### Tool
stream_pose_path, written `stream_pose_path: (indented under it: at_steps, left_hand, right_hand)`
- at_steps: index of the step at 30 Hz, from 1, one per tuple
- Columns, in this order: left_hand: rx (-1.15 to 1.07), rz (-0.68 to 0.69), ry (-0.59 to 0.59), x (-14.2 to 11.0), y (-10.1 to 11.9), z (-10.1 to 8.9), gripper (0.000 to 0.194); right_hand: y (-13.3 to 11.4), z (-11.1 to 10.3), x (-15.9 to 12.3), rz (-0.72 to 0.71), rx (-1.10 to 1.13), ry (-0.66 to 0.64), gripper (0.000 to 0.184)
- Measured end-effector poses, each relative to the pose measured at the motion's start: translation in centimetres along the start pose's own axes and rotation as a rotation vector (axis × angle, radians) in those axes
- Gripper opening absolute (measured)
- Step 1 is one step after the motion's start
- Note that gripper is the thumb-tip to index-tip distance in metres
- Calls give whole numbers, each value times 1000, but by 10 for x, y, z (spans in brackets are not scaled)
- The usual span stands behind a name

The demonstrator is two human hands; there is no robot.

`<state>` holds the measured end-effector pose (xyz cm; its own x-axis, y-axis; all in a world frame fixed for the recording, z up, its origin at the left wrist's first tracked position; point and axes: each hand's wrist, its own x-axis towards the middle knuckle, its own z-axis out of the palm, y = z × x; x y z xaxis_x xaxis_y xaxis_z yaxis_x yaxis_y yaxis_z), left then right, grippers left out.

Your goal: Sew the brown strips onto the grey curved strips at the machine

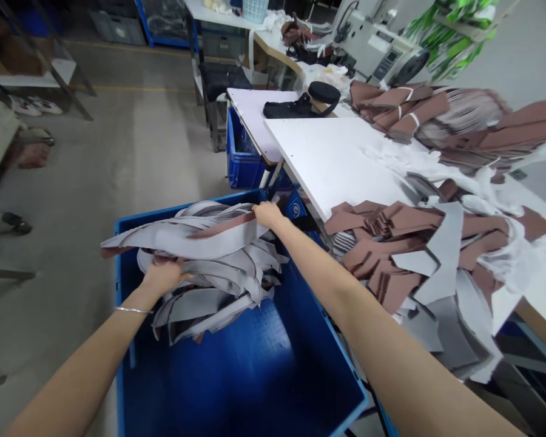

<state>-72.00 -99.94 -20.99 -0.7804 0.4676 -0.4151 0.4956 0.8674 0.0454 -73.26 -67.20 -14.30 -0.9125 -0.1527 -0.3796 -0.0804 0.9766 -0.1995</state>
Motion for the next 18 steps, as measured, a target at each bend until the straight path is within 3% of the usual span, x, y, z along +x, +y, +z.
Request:
stream_pose_path:
  at_steps: [2,6,8,10,13,16,18]
  left_hand:
    - [31,-24,-30,0,4,2,57]
    - [35,-81,-81,5,20,9,54]
    - [31,-89,-97,14,27,11,49]
    - [24,-100,-112,28,32,12,47]
    - [23,-136,-108,54,33,14,48]
    - [36,-170,-66,76,27,15,59]
    - [49,-176,-44,75,23,17,66]
  right_hand:
    - [-23,22,-1,-2,-12,44,58]
    - [-74,83,-6,-117,-27,0,102]
    - [-90,112,0,-115,-93,21,110]
    - [-94,133,17,-93,-153,69,92]
    - [-86,146,58,-81,-178,109,59]
    - [-73,150,98,-79,-198,118,56]
    - [-68,155,113,-76,-209,116,58]
